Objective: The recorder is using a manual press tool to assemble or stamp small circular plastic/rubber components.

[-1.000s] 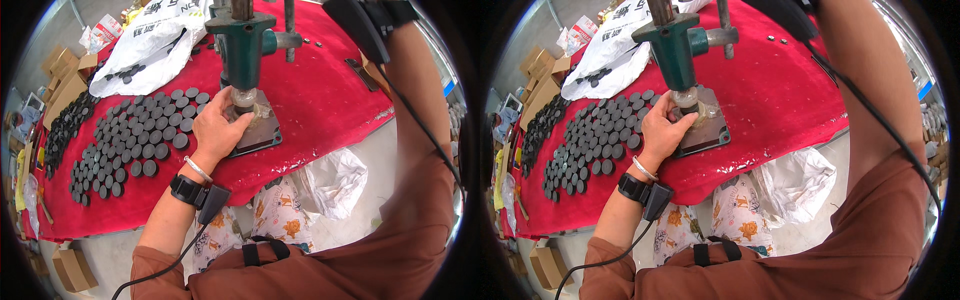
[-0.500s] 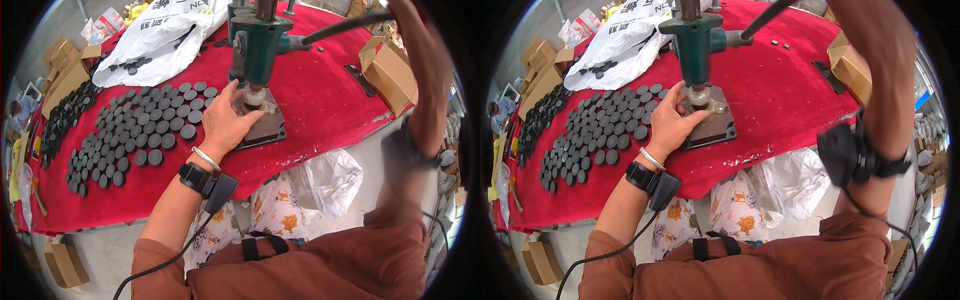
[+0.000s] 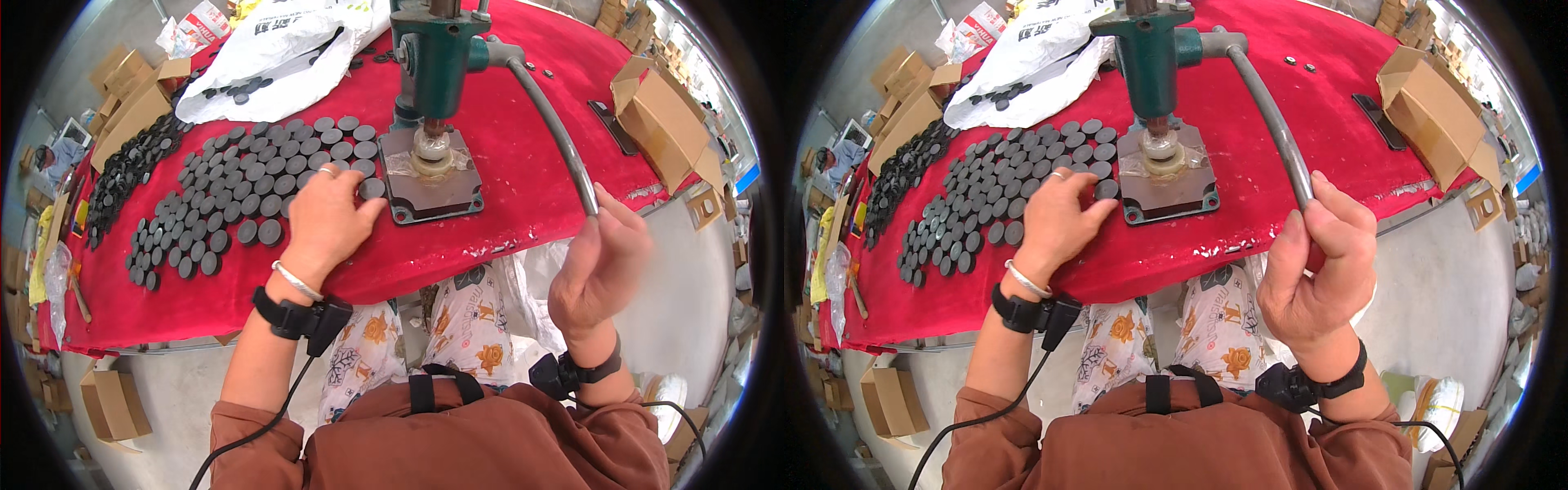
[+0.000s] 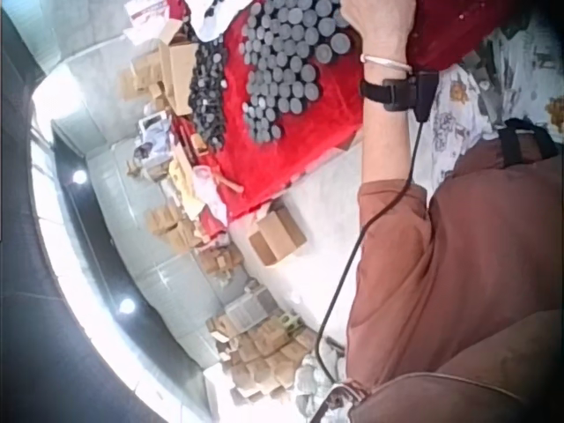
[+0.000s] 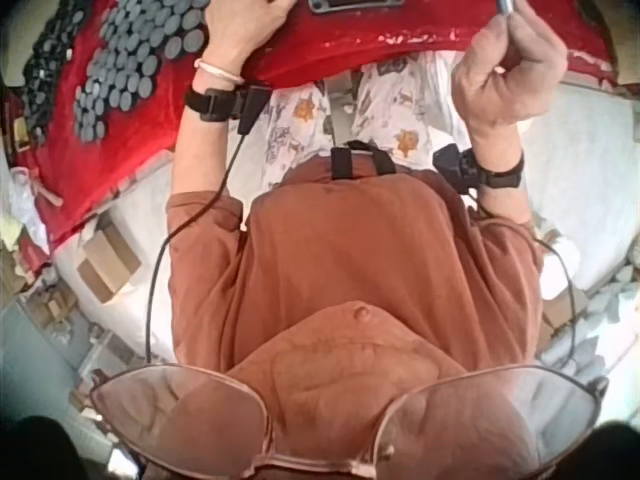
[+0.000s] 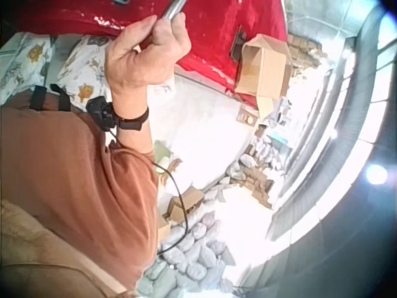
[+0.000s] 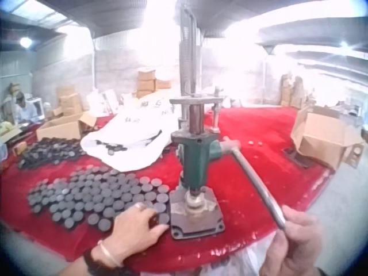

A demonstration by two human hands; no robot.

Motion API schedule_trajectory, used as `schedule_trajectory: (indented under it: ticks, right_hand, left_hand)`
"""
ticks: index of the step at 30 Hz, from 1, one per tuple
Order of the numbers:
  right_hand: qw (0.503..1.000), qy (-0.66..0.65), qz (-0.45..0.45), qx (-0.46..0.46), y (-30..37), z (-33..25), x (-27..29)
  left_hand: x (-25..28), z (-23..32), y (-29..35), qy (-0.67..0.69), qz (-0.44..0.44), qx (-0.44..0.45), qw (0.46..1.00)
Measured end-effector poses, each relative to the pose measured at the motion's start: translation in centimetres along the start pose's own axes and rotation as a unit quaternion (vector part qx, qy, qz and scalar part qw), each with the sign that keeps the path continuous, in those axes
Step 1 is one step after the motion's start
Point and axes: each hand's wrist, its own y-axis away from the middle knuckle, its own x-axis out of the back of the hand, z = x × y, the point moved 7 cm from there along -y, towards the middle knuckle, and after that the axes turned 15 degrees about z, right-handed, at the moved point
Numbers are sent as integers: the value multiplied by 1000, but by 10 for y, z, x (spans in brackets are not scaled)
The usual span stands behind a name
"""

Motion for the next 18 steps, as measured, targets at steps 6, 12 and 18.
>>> schedule_trajectory:
  ticks: [6,12,18]
  right_hand:
    - [998,13,-56,-36,-7,2,-2]
    - [994,53,-89,-42,-112,17,-38]
    - [993,49,-96,-55,-193,28,-93]
  left_hand:
    - [-17,9,5,-75,17,-51,996]
    - [-12,-4,9,-90,10,-11,996]
    - [-6,12,-7,186,43,112,975]
